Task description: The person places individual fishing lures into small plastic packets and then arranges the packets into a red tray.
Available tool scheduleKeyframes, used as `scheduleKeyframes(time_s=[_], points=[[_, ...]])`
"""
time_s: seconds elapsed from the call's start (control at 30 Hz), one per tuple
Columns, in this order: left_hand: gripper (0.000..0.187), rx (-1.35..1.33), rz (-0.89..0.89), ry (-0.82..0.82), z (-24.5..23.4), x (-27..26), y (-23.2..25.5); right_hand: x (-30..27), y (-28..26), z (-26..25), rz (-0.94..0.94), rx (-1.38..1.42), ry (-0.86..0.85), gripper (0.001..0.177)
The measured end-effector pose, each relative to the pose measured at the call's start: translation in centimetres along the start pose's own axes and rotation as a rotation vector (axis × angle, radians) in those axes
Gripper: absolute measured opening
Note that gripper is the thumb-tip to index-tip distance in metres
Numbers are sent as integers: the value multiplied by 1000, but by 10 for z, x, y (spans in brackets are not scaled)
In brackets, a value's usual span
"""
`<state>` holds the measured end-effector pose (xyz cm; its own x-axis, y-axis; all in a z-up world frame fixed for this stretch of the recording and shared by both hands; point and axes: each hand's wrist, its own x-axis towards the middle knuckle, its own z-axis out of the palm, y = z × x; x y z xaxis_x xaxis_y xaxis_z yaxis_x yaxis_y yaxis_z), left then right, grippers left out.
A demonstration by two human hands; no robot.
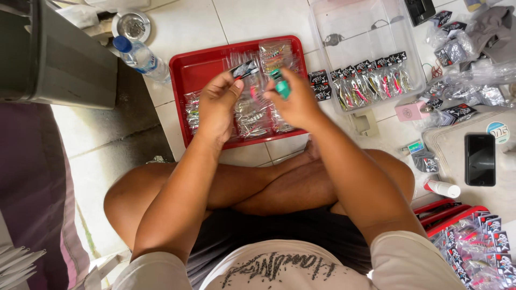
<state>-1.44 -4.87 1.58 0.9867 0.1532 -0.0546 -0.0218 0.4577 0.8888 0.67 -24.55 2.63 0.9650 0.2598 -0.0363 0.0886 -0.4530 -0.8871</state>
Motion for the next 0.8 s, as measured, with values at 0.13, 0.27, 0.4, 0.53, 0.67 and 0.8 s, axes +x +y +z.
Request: scheduleKeyframes(time_s=[0.13, 0.27, 0.4, 0.53, 0.67, 0.8], points=[[39, 339, 132, -86, -17, 6, 62, 9, -8, -76, 198, -309, 58, 79], [17, 318, 265, 17, -21, 8, 127, 14, 35, -133, 328, -539, 191, 32], [9, 287, 194, 214, -11, 6, 160, 2, 107, -135, 722, -587, 213, 34], [13, 306, 142, 212, -16, 13, 150, 6, 148, -126, 724, -662, 205, 53], [13, 386, 60, 84, -39, 24, 123, 9, 126, -112, 911, -644, 128, 78], [11, 585, 7, 133, -97, 40, 66, 5, 144, -109, 722, -804, 153, 39]])
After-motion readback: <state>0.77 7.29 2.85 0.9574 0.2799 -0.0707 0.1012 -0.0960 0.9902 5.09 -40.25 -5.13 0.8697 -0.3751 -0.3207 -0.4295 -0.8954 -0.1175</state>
